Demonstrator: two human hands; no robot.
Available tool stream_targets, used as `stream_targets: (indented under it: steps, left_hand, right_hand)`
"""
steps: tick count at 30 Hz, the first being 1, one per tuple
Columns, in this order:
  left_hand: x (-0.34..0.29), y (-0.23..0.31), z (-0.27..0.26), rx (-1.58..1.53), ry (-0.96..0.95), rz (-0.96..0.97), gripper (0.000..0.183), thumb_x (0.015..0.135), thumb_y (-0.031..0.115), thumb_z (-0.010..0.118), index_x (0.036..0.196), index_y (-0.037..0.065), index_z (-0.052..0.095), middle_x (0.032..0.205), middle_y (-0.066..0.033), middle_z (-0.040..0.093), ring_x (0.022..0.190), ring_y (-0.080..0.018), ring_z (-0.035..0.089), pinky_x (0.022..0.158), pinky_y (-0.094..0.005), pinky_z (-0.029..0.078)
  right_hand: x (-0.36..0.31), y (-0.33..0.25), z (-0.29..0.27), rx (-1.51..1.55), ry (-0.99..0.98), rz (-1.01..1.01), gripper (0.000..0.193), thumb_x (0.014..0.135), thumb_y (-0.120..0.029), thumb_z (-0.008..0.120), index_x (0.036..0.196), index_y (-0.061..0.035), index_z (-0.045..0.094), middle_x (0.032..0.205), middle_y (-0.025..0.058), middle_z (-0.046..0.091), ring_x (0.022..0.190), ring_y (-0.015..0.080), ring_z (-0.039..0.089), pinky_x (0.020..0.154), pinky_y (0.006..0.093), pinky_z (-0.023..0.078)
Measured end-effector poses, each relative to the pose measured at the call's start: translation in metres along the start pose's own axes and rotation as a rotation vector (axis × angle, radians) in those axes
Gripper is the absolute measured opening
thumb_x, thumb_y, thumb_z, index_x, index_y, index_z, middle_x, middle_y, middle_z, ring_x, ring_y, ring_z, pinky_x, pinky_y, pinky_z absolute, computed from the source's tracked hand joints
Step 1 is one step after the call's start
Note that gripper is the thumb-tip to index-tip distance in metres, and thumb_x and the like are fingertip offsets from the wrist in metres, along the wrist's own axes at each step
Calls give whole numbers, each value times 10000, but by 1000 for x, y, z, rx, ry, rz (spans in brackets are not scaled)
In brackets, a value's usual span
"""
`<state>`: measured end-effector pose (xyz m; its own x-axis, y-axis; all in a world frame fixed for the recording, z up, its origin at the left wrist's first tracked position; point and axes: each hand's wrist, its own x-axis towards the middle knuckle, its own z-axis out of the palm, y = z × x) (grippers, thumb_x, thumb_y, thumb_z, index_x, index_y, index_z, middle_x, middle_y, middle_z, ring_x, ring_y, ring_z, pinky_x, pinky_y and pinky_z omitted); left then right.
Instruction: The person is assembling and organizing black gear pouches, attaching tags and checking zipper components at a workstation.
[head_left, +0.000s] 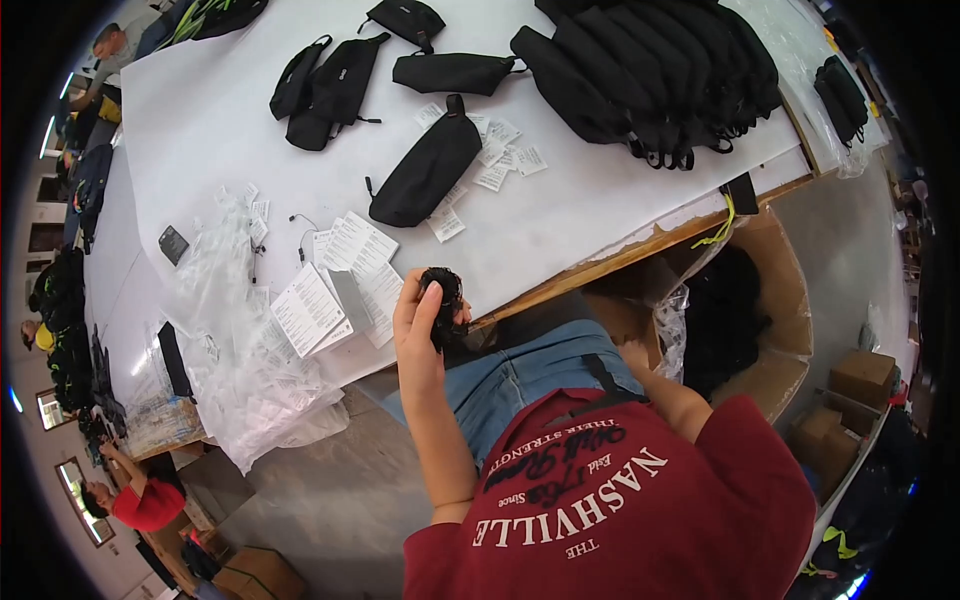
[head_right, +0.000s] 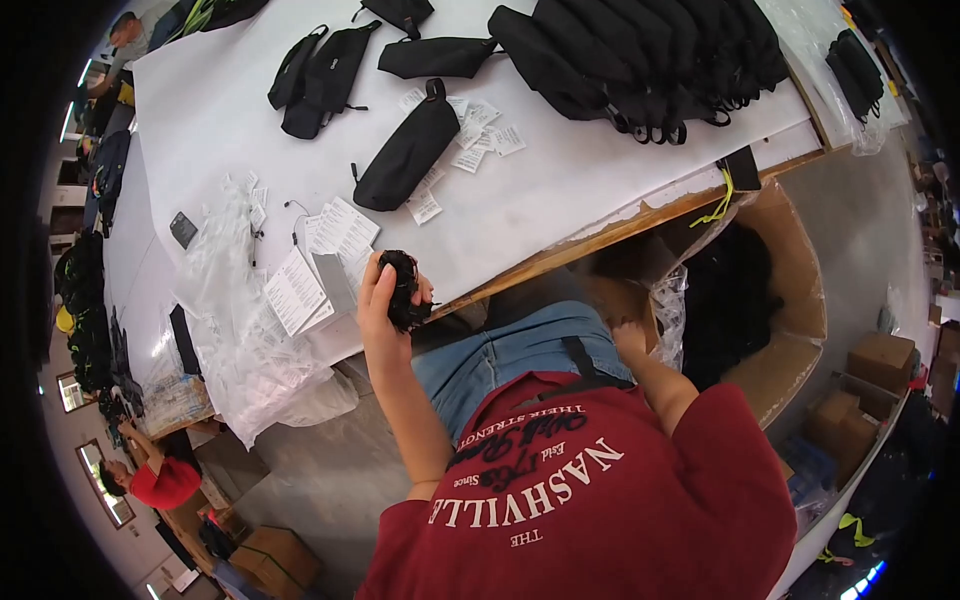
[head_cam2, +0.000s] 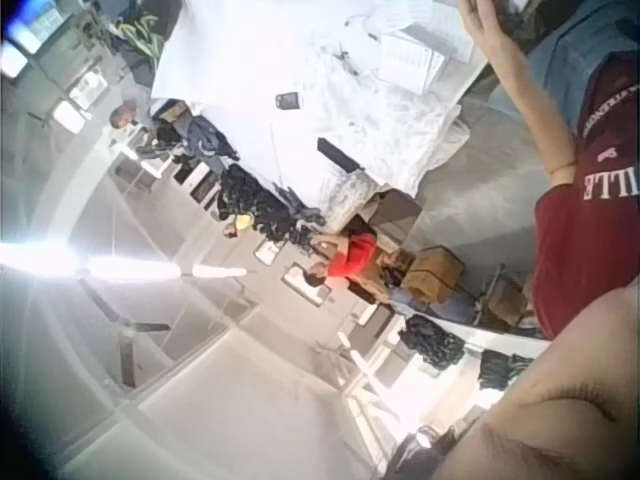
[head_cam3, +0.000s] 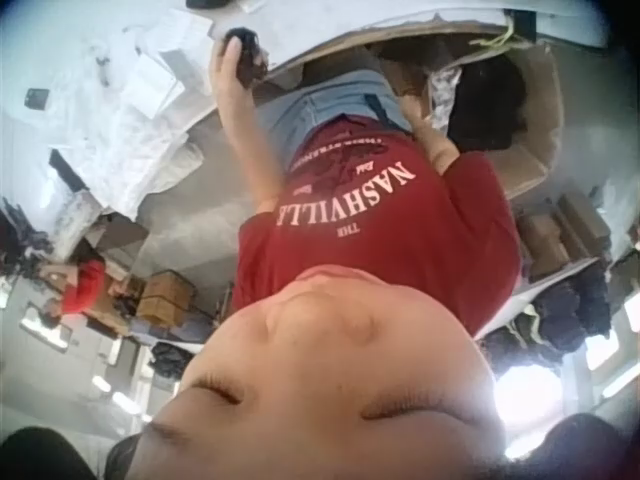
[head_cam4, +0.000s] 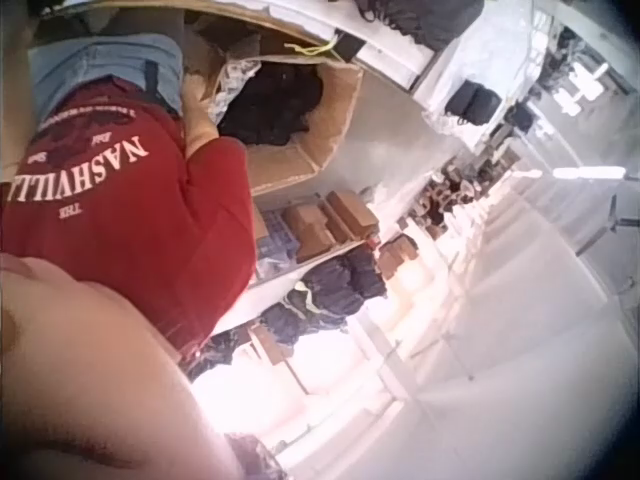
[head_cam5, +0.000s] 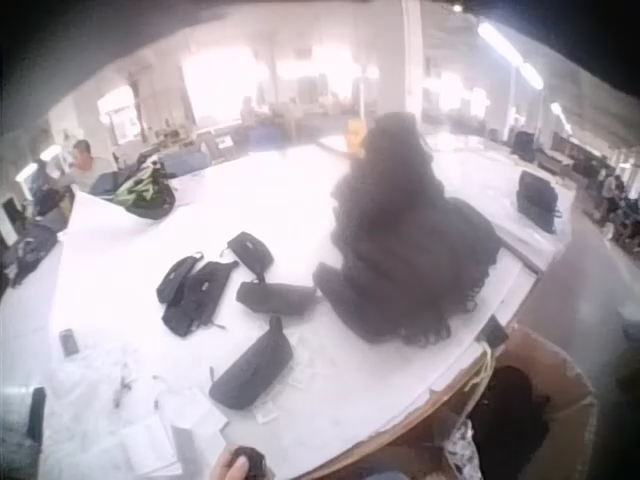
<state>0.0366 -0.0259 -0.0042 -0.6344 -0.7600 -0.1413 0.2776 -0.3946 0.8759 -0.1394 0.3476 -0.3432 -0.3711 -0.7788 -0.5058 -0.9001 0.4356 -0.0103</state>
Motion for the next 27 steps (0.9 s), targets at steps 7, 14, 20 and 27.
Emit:
stream_targets:
  steps: [7, 14, 20, 27]
  left_hand:
    - [3, -11, 2, 96, -45, -149, 162, 915, 145, 561, 975, -5, 572, 891, -40, 576, 824, -101, 530, 755, -241, 444]
    - [2, -13, 1, 826, 34, 271, 138, 836, 106, 652, 911, -9, 636, 987, -65, 589, 961, -155, 506, 883, -286, 370]
    - [-2, -13, 12, 546, 22, 131, 165, 788, 103, 701, 887, -2, 621, 813, -32, 594, 835, -126, 513, 803, -264, 395]
    - [-11, -13, 7, 518, -16, 86, 206, 776, 113, 710, 857, 10, 550, 791, -19, 565, 810, -116, 503, 774, -245, 400]
  right_hand:
    - [-8, 9, -36, 628, -373, 323, 267, 867, -179, 467, 946, -21, 667, 841, 164, 671, 669, 281, 669, 597, 383, 547]
    - [45, 4, -217, 949, -343, 237, 325, 906, -183, 410, 867, 37, 646, 692, 117, 661, 574, 199, 644, 521, 297, 522]
    - [11, -98, -396, 795, 13, -272, 352, 854, -355, 573, 806, -10, 628, 706, 141, 617, 713, 324, 603, 646, 384, 465]
    - [-1, -114, -428, 732, 545, -345, 374, 775, -152, 641, 1128, -52, 570, 1005, 137, 612, 940, 290, 589, 832, 385, 445]
